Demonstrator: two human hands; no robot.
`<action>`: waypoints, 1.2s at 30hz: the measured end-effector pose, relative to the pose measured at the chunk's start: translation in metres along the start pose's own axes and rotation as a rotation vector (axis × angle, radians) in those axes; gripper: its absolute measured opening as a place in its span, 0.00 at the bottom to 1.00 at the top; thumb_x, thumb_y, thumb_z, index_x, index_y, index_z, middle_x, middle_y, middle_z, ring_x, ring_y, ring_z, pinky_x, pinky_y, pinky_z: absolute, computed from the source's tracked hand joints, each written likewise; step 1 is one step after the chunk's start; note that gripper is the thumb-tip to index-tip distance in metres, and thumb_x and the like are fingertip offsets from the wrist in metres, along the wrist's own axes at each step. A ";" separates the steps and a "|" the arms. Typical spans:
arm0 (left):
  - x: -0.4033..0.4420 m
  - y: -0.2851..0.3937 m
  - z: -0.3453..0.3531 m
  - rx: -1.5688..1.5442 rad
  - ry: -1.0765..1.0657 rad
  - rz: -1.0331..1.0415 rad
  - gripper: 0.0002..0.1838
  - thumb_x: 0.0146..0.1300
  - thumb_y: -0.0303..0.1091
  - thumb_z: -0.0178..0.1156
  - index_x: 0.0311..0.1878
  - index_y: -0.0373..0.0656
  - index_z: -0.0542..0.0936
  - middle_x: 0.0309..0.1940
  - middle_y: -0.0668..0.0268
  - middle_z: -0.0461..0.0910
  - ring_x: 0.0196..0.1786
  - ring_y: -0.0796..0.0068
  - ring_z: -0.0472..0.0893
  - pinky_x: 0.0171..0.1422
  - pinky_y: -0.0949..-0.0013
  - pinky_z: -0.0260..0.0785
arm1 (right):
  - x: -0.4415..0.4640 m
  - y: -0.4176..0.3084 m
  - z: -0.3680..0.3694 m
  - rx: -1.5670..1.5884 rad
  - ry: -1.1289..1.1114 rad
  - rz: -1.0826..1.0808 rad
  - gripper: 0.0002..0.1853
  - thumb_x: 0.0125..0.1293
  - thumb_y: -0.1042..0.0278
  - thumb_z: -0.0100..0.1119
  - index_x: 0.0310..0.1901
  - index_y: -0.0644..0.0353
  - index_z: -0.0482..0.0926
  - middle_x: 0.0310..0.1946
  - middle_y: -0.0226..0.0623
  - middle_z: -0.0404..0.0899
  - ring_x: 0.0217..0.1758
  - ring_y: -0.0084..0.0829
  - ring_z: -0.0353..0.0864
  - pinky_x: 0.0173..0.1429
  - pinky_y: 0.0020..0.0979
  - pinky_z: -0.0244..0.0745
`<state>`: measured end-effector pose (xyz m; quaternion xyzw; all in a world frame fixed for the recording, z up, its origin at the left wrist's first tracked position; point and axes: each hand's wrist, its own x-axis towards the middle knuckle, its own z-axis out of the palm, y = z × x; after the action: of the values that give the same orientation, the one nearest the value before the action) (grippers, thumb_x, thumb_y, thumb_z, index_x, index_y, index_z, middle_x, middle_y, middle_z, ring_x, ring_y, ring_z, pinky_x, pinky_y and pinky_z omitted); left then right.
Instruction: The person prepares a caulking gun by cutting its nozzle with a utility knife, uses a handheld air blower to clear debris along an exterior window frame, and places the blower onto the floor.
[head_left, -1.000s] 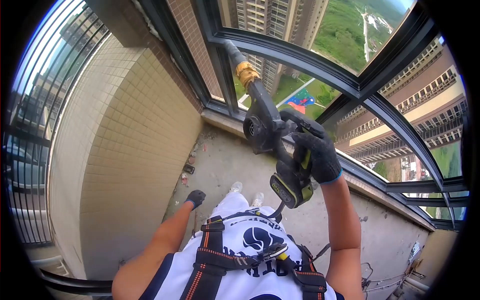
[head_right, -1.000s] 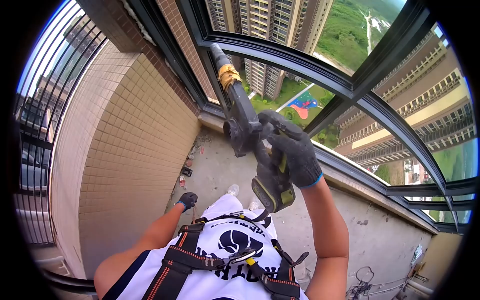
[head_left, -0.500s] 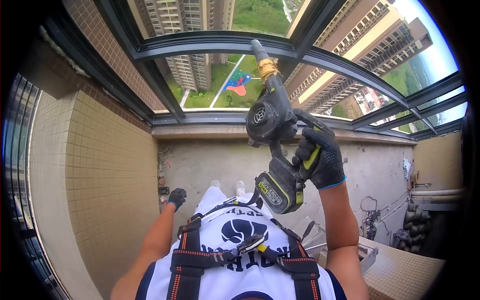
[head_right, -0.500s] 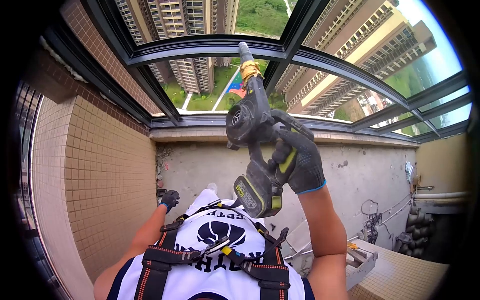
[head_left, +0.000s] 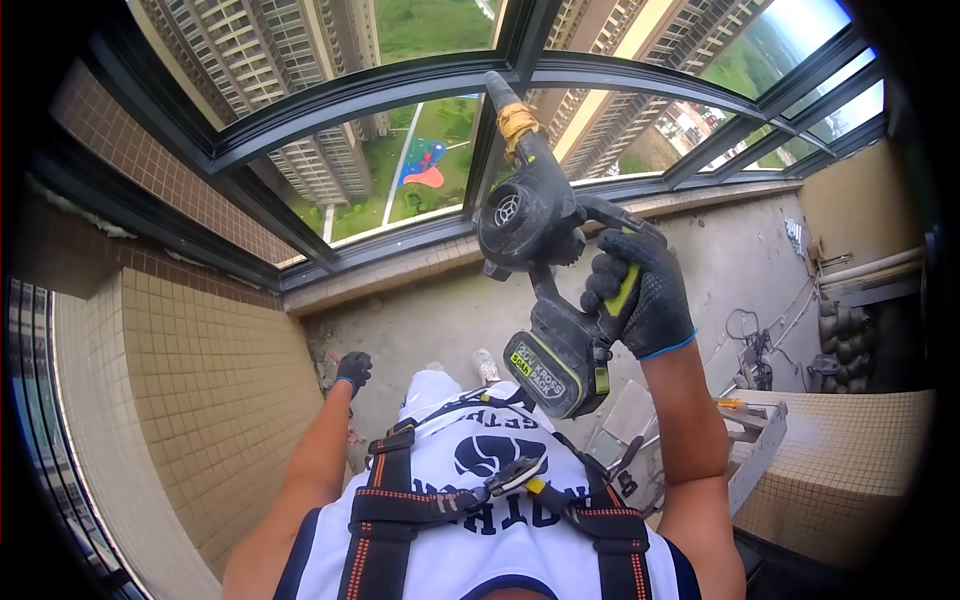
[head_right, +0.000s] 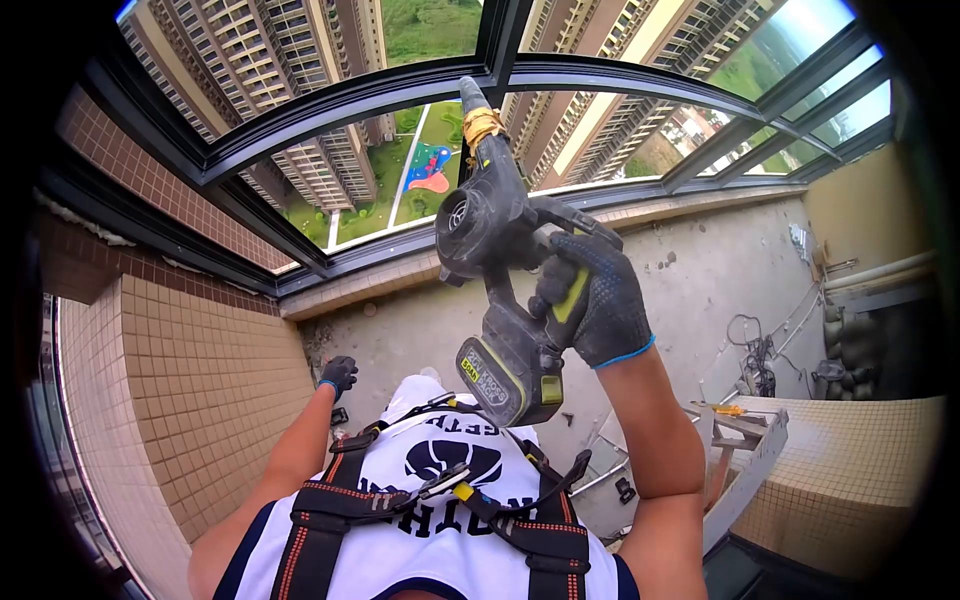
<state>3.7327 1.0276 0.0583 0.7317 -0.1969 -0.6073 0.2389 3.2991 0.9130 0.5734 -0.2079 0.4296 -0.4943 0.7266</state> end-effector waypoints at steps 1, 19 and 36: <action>0.007 0.020 0.008 -0.016 -0.063 0.064 0.16 0.69 0.43 0.57 0.56 0.48 0.78 0.40 0.63 0.82 0.29 0.73 0.78 0.29 0.67 0.69 | 0.001 -0.002 0.001 -0.087 -0.042 -0.042 0.24 0.72 0.69 0.52 0.68 0.61 0.70 0.21 0.21 0.59 0.22 0.20 0.64 0.30 0.29 0.66; -0.053 -0.108 -0.040 0.004 -0.210 -0.311 0.09 0.69 0.44 0.46 0.33 0.59 0.71 0.26 0.70 0.67 0.22 0.69 0.66 0.20 0.59 0.52 | 0.046 0.007 0.063 -0.459 -0.466 0.126 0.18 0.63 0.66 0.65 0.54 0.63 0.82 0.34 0.31 0.82 0.30 0.20 0.78 0.34 0.22 0.75; 0.066 -0.037 -0.026 0.653 -0.440 -0.126 0.10 0.63 0.46 0.60 0.46 0.61 0.81 0.42 0.69 0.83 0.42 0.72 0.83 0.32 0.58 0.75 | 0.024 -0.080 -0.099 -0.160 0.024 -0.105 0.04 0.70 0.65 0.54 0.39 0.53 0.73 0.21 0.21 0.65 0.21 0.19 0.69 0.31 0.33 0.72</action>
<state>3.7699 1.0228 -0.0120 0.6324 -0.3805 -0.6685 -0.0918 3.1771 0.8698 0.5681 -0.2816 0.4647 -0.4983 0.6756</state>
